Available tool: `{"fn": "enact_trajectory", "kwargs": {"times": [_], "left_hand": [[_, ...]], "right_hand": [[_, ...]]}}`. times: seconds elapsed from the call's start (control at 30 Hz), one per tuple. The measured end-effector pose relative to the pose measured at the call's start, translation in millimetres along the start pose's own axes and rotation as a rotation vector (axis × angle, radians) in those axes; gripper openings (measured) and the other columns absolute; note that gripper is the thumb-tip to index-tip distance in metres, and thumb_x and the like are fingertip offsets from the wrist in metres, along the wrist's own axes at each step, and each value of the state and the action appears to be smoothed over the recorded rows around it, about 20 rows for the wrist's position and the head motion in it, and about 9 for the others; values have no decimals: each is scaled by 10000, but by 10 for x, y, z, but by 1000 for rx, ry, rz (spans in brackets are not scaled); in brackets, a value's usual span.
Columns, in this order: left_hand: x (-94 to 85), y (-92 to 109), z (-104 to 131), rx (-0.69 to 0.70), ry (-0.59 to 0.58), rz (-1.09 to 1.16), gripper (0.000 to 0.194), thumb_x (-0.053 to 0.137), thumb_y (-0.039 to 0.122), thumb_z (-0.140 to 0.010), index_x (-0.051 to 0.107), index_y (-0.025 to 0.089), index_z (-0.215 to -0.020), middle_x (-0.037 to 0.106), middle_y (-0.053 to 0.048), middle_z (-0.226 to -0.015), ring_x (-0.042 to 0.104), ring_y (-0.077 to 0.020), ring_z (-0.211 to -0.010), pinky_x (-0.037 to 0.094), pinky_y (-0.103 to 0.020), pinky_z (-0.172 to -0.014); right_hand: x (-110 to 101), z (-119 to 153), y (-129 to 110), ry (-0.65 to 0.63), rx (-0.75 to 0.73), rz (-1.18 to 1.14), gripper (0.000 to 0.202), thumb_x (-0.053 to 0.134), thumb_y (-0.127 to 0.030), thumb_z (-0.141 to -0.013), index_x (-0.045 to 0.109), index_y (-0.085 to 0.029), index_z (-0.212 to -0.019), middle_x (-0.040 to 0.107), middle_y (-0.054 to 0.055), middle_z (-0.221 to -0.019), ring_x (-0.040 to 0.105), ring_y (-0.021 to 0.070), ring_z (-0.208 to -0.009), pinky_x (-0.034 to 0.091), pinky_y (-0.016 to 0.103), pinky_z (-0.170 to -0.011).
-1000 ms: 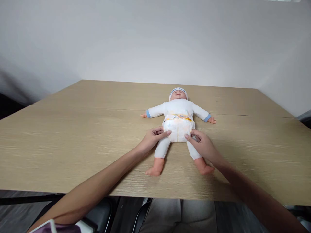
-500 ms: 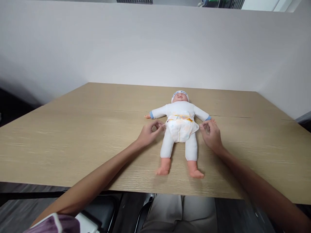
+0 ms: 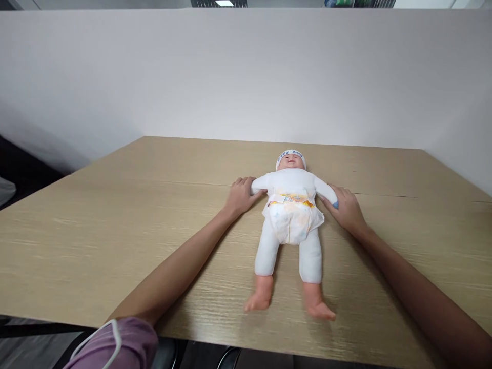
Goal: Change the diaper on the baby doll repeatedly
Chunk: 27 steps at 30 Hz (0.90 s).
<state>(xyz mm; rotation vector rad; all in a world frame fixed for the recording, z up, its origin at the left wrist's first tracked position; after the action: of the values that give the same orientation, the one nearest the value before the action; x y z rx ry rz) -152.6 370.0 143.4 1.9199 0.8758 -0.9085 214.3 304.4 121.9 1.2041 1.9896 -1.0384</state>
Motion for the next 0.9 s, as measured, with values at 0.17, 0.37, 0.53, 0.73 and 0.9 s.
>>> {"fn": "enact_trajectory", "kwargs": {"times": [0.17,0.37,0.53,0.73,0.9], "left_hand": [[-89,211,51,-222,-23,68,467,687,638,-903,719,191,-1034,778,-151,-983,689,-357,-940,481,-417,-851],[-744,812,543,-388,-114,380,423,759,600,-834,682,220,-1002,786,-53,-969,689,-270,-849,449,-320,-698],[-1229,1551,1803,-123,-192,477,366,822,412,-789,626,261,-1059,751,-23,-964,669,-247,-826,490,-316,-716],[-584,1924,3620,-113,-476,567,414,719,174,-715,606,236,-1108,735,-60,-1048,697,-261,-941,571,-356,-874],[-396,1822,4615,-71,-735,552,496,755,248,-692,644,241,-1175,741,-121,-1229,693,-360,-1159,557,-458,-1065]], "right_hand": [[-75,-46,-296,44,195,-66,526,527,-618,-1001,745,-162,-1145,778,194,-1092,684,367,-1023,523,468,-900],[-600,368,-528,64,435,-466,505,634,-672,-905,725,-222,-1115,800,101,-1033,693,299,-905,535,384,-777],[-1272,1221,-463,-74,362,-596,491,675,-700,-902,738,-256,-1103,776,40,-944,678,270,-841,547,346,-723],[-1786,2364,-530,-235,253,-594,450,707,-595,-969,751,-252,-1258,791,77,-1178,728,294,-1045,592,347,-895],[-1695,2903,-993,-491,163,-682,424,701,-520,-991,721,-239,-1308,752,83,-1215,701,295,-1110,573,364,-960]]}}
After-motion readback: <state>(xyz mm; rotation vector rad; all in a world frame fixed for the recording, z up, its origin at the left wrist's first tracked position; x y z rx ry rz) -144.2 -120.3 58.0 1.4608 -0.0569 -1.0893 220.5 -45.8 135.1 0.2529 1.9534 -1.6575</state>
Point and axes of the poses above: each hand's wrist, its own z-axis away from the middle knuckle, its own x-axis out of the palm, y = z × x, the point moved 4 cm from there along -z, towards the middle knuckle
